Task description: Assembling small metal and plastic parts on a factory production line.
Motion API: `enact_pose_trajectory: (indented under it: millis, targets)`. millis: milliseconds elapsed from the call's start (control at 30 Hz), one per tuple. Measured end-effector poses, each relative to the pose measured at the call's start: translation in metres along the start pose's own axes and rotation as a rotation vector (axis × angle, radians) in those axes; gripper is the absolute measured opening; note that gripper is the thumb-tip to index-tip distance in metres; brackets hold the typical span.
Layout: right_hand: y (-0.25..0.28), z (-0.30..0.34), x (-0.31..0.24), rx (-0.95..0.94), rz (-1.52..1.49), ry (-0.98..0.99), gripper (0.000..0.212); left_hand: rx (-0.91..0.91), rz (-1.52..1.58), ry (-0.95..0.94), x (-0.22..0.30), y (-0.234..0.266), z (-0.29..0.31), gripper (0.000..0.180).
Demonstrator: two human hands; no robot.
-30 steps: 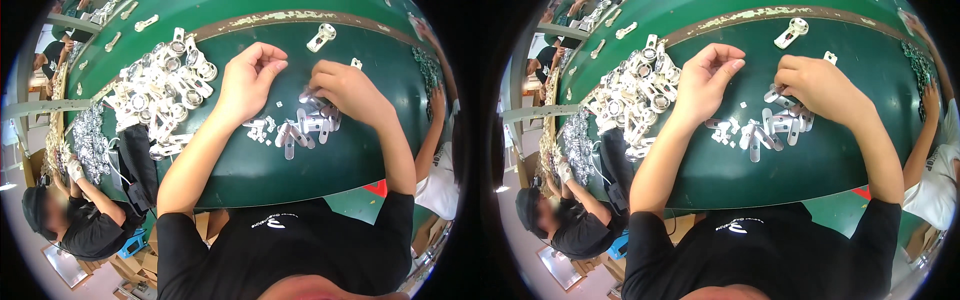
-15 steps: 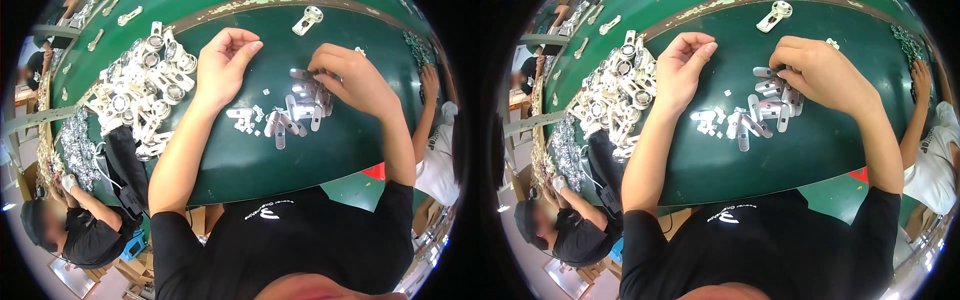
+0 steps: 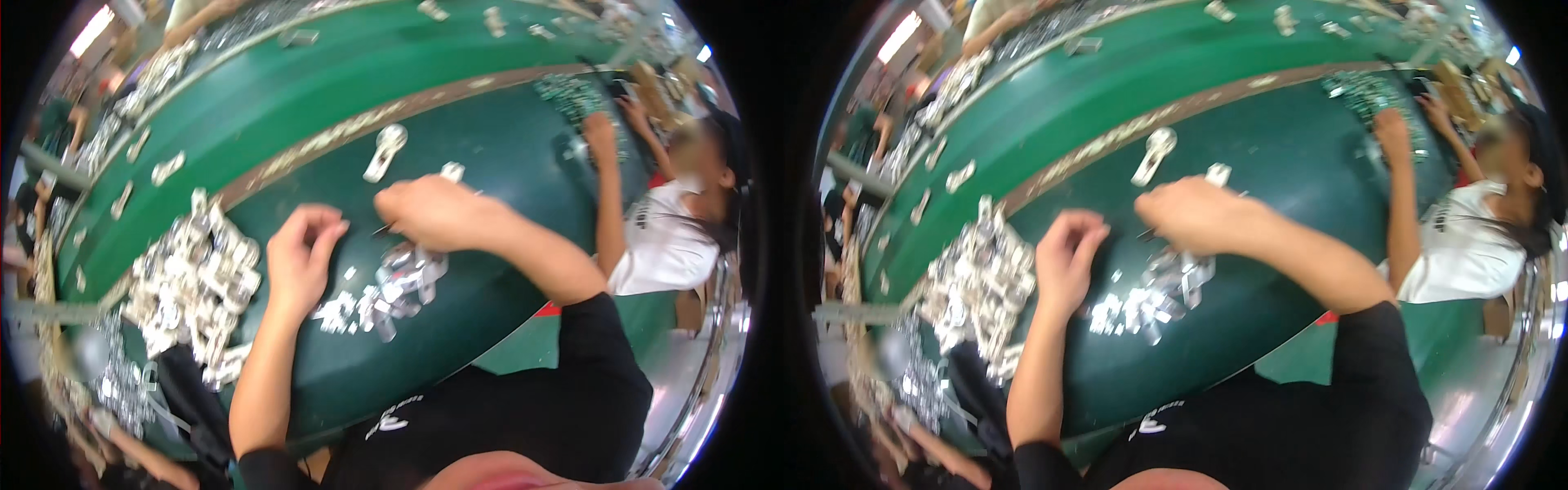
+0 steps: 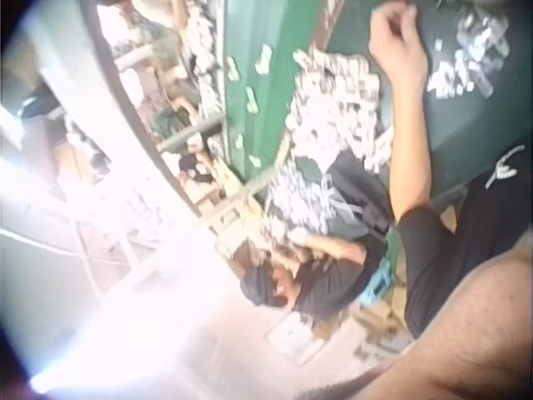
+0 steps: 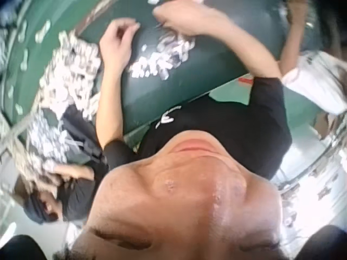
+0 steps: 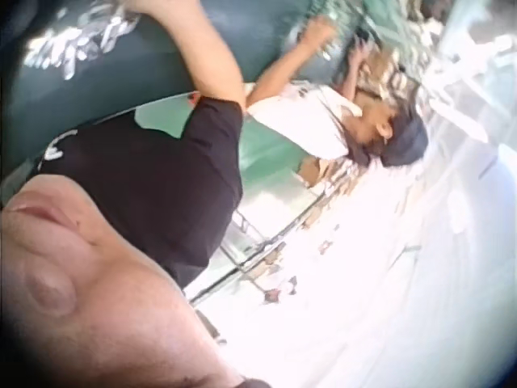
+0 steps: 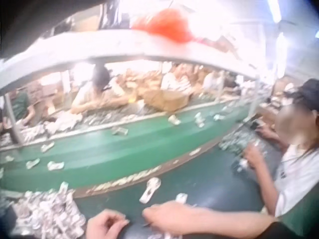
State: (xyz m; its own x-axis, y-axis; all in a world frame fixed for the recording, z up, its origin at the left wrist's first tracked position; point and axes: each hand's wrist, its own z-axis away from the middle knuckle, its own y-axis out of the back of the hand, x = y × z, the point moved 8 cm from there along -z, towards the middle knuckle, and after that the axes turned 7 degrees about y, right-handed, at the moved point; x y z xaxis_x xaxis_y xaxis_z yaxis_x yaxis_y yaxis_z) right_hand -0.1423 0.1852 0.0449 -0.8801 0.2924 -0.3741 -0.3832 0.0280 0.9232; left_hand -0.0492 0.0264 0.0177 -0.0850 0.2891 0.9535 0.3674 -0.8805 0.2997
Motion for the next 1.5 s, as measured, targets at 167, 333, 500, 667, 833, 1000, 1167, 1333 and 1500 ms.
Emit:
enact_pose_trajectory:
  millis: [167,333,500,667,833,1000,1167,1333,1500]
  targets:
    - [0.031,-0.009,-0.004,0.147,-0.110,0.005,0.008,-0.060,-0.255,-0.295,0.064,-0.014,0.002,0.011]
    - [0.061,-0.026,-0.016,0.430,-0.259,0.186,0.013,0.068,-0.265,-0.419,0.070,-0.007,-0.012,0.014]
    - [0.067,-0.043,-0.019,0.442,-0.427,0.143,0.011,-0.065,0.170,-0.009,0.025,-0.005,-0.024,0.009]
    - [0.060,-0.055,-0.019,0.423,-0.421,0.134,0.007,0.042,0.237,-0.070,0.013,-0.002,-0.026,0.012]
    - [0.055,-0.059,-0.022,0.406,-0.281,0.251,0.010,0.027,0.381,0.027,-0.006,-0.009,-0.027,0.014]
    - [0.071,-0.053,0.003,0.430,-0.256,0.049,0.022,-0.017,0.207,0.040,-0.007,-0.013,-0.026,0.017]
    - [0.083,-0.044,0.040,0.307,0.059,-0.154,0.058,-0.077,0.637,0.238,-0.007,-0.015,-0.025,0.011]
    - [0.059,-0.046,0.069,0.099,-0.005,-0.220,0.054,-0.166,0.733,0.302,-0.009,-0.024,-0.025,0.018]
    - [0.046,-0.057,0.075,0.119,-0.197,-0.129,0.045,-0.192,0.742,0.355,-0.022,-0.026,-0.024,0.026]
